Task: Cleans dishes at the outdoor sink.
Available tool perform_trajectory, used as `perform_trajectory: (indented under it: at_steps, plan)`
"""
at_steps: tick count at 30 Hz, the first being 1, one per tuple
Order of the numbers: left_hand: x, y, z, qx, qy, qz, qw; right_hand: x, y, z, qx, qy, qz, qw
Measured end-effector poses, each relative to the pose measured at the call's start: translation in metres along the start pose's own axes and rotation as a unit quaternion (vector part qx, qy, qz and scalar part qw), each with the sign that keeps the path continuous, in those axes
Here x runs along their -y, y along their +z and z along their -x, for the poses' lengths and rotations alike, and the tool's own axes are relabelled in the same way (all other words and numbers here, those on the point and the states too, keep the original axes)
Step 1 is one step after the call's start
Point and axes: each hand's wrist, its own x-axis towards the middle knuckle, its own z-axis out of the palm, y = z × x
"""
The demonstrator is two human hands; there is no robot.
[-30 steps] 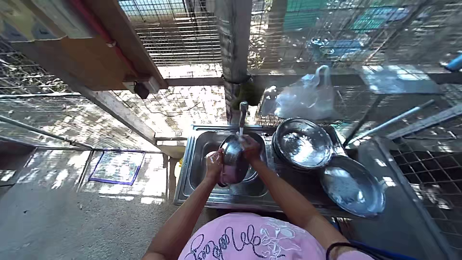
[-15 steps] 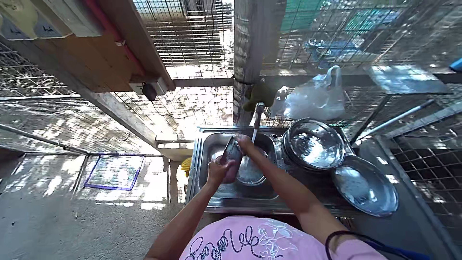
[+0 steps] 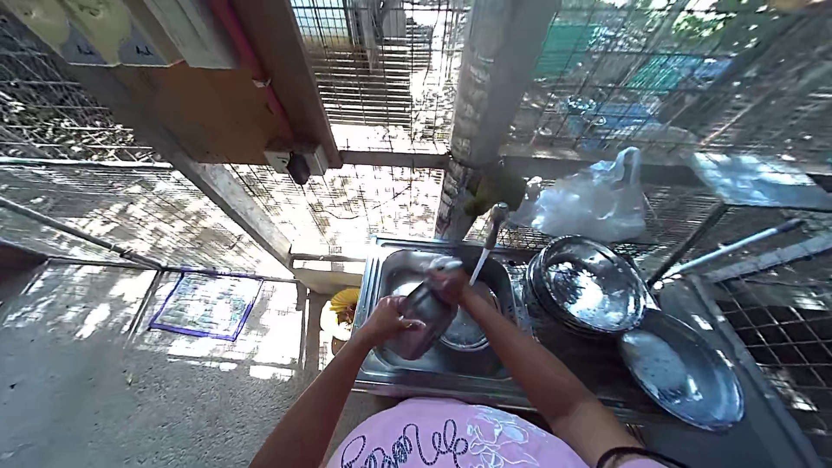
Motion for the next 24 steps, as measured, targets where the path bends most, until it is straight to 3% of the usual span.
perform_trajectory:
  at_steps: [2, 4, 7, 9, 10, 12, 13, 15, 17, 19, 21, 23, 24]
  plan:
    - [-0.003, 0.002, -0.009, 0.032, -0.057, 0.001, 0.998, 0.023, 0.015, 0.016, 0.061, -0.071, 0.113, 0.989]
    - [-0.004, -0.001, -0.007, -0.008, -0.045, 0.037, 0.998, 0.01, 0.013, 0.009, 0.029, -0.091, 0.055, 0.994]
    - [0.01, -0.004, 0.003, -0.099, 0.048, 0.13, 0.985, -0.027, -0.013, -0.015, -0.066, 0.06, -0.123, 0.988]
    - [0.013, -0.006, 0.004, -0.069, 0.041, 0.137, 0.987, -0.015, -0.017, -0.014, -0.063, 0.105, -0.039, 0.992]
    - [0.01, -0.007, 0.001, -0.035, 0.022, 0.11, 0.993, 0.003, -0.015, -0.01, -0.019, 0.087, 0.042, 0.995]
    - [0.002, 0.0, -0.009, 0.01, -0.02, 0.077, 0.997, 0.034, -0.003, 0.003, 0.085, 0.005, 0.186, 0.979]
    - [-0.006, 0.003, -0.012, 0.015, -0.047, 0.085, 0.995, 0.035, 0.003, 0.007, 0.088, -0.052, 0.198, 0.975]
    - [-0.011, 0.006, -0.015, -0.032, -0.087, 0.124, 0.988, 0.015, -0.001, 0.006, 0.064, -0.087, 0.122, 0.987]
    - [-0.009, 0.003, -0.01, -0.109, -0.138, 0.195, 0.965, -0.014, -0.013, 0.005, 0.051, 0.004, -0.035, 0.998]
    - [0.002, 0.006, 0.009, -0.202, -0.147, 0.272, 0.929, -0.03, -0.009, 0.026, -0.008, 0.102, -0.104, 0.989]
    - [0.007, 0.014, 0.044, -0.216, -0.074, 0.201, 0.953, -0.029, 0.015, 0.055, -0.074, 0.109, -0.058, 0.99]
    - [0.02, 0.032, 0.055, -0.205, -0.028, 0.041, 0.978, -0.027, 0.046, 0.071, -0.078, 0.026, 0.049, 0.995]
    - [0.018, 0.042, 0.049, -0.206, -0.041, 0.036, 0.977, -0.02, 0.055, 0.078, -0.049, -0.043, 0.101, 0.993]
